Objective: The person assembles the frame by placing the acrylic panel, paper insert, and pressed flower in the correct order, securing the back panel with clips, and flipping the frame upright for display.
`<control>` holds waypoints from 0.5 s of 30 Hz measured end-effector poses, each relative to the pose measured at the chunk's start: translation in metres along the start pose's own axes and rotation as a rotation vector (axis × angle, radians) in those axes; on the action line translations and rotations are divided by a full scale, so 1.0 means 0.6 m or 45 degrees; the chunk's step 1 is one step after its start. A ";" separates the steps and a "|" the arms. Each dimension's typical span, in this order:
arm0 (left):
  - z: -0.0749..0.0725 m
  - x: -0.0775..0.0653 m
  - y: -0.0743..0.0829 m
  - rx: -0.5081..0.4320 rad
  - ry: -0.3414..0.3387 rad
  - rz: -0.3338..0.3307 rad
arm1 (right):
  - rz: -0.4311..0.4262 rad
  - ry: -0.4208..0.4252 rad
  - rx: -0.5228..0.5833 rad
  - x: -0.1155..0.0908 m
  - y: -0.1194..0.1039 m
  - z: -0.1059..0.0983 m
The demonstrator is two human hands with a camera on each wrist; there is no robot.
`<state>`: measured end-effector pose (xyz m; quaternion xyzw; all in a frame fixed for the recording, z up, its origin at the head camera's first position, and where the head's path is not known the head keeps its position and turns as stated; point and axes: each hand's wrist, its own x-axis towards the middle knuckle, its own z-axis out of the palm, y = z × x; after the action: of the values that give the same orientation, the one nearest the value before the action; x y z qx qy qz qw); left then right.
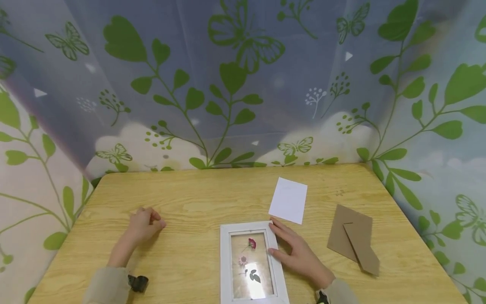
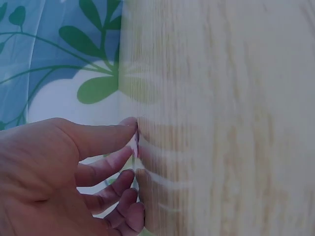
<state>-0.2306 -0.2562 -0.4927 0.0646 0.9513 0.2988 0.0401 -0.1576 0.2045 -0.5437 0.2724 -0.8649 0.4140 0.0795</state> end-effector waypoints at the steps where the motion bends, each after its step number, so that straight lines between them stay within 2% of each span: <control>1: 0.001 0.001 0.001 0.001 -0.002 0.002 | 0.002 -0.001 0.003 0.000 -0.001 0.000; 7: 0.008 0.006 0.003 0.008 0.024 0.031 | 0.022 -0.012 0.008 -0.001 -0.001 0.000; 15: 0.014 0.003 0.006 -0.086 0.074 0.079 | 0.004 -0.010 0.001 -0.001 0.002 0.004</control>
<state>-0.2312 -0.2485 -0.4977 0.0840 0.9389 0.3337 0.0053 -0.1574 0.2039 -0.5463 0.2727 -0.8654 0.4135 0.0754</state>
